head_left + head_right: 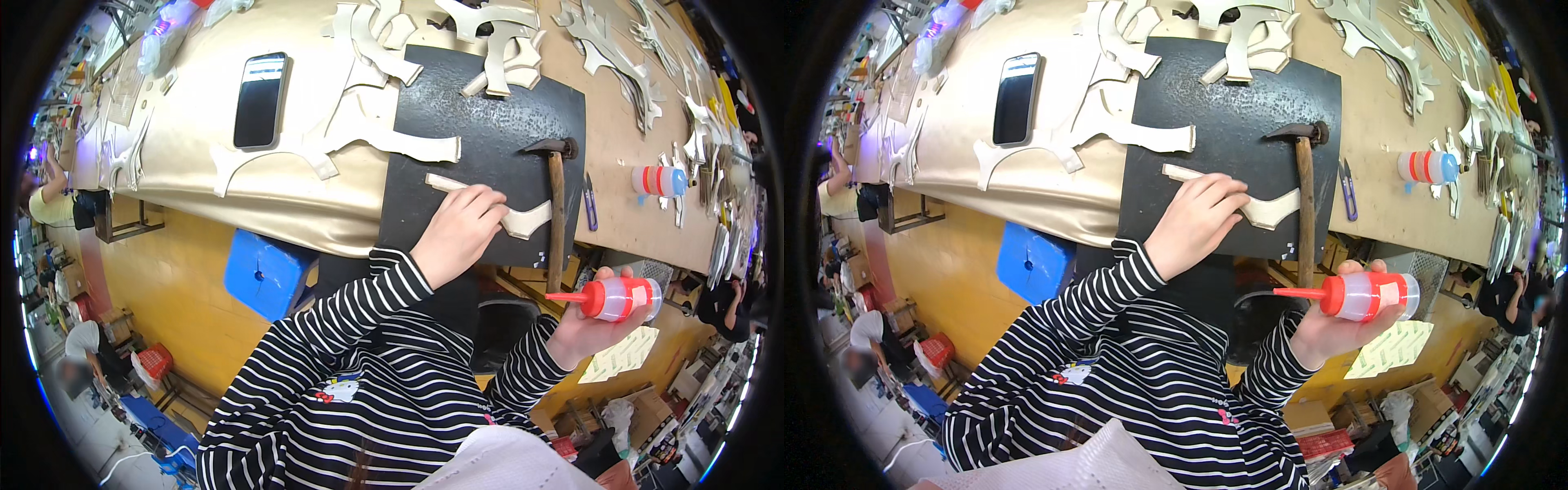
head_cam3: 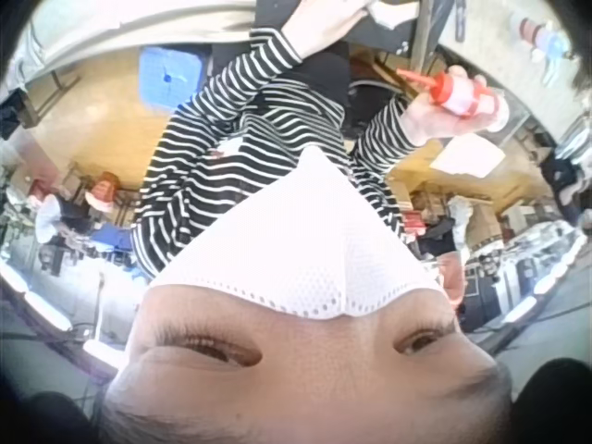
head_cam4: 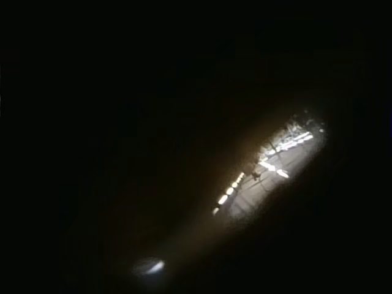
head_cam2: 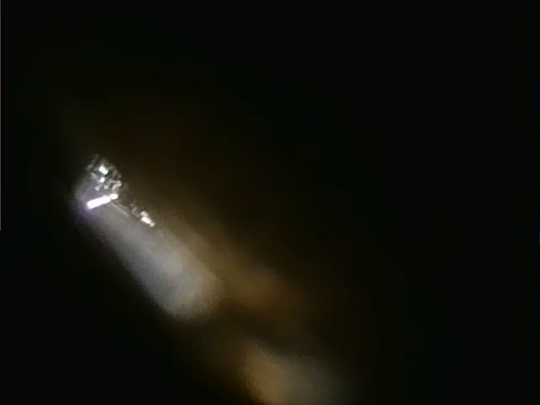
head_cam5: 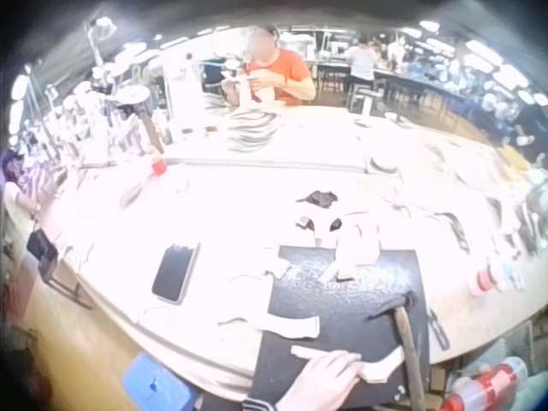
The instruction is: The person applies glue to the edges of white leather pieces, presses them together, and uses a hammer to flatten the seams. They trim excess material with a knife and continue assembling multiple leather components on a workbench.
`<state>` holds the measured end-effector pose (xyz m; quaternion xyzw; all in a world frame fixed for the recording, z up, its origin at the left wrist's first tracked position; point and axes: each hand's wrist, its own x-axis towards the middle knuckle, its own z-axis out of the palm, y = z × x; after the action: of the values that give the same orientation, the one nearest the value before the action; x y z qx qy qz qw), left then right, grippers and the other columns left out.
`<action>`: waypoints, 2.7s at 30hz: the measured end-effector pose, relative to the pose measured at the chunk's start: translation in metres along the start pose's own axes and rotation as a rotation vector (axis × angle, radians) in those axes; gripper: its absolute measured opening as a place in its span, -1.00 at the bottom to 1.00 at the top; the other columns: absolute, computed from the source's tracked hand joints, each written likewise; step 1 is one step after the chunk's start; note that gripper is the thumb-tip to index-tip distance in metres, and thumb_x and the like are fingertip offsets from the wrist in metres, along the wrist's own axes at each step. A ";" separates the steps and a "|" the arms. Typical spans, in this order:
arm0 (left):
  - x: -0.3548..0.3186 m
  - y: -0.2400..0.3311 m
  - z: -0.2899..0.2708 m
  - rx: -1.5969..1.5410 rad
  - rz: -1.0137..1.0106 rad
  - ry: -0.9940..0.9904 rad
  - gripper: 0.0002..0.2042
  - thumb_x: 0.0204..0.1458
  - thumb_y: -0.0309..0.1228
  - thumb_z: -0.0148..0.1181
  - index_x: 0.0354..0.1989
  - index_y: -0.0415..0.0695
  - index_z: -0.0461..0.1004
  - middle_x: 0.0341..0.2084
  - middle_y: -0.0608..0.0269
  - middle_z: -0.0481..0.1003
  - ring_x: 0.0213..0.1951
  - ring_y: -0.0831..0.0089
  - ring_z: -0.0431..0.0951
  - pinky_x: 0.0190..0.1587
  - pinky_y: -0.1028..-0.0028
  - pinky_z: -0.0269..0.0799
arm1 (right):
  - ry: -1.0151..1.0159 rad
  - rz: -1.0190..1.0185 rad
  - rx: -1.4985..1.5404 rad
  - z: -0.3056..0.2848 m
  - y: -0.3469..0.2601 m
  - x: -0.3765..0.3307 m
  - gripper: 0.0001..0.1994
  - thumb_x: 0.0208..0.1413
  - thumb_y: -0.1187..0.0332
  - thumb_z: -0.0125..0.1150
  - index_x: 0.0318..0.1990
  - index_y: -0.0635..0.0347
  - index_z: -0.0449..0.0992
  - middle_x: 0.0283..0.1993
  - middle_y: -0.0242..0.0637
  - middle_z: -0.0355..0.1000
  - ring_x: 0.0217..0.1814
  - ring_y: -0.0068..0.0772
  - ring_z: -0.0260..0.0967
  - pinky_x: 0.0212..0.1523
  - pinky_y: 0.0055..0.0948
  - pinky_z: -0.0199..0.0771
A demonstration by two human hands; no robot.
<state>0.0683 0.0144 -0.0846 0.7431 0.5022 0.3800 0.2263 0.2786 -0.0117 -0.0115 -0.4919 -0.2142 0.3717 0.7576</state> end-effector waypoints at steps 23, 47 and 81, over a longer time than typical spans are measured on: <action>0.007 -0.104 -0.065 0.050 -0.026 0.044 -0.80 0.04 -0.45 0.29 -0.16 0.12 0.65 -0.06 0.51 0.57 0.15 0.44 0.46 0.41 0.12 -0.02 | -0.625 -0.205 -0.548 0.153 0.099 0.032 -0.43 0.18 -0.02 0.27 0.11 0.27 0.31 -0.31 0.07 0.59 -0.58 -0.61 0.40 -0.69 -0.72 0.18; 0.006 -0.105 -0.066 0.011 -0.031 0.038 -0.77 0.00 -0.44 0.29 -0.15 0.10 0.66 -0.06 0.54 0.56 0.14 0.48 0.45 0.38 0.18 0.02 | -0.689 -0.186 -0.569 0.161 0.116 0.029 -0.35 0.02 0.21 0.45 0.14 0.40 0.25 -0.28 0.09 0.54 -0.26 -0.09 0.60 -0.12 -0.24 0.60; 0.005 -0.107 -0.065 0.016 -0.020 0.045 -0.75 0.01 -0.43 0.28 -0.13 0.13 0.66 -0.06 0.54 0.56 0.14 0.47 0.45 0.37 0.16 0.04 | -0.738 -0.142 -0.485 0.154 0.113 0.023 -0.36 0.00 0.21 0.47 0.12 0.39 0.27 -0.33 0.10 0.55 -0.33 -0.17 0.59 -0.19 -0.32 0.61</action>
<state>-0.0438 0.0581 -0.1196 0.7310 0.5174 0.3906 0.2127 0.1468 0.1233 -0.0497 -0.4739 -0.5845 0.4085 0.5167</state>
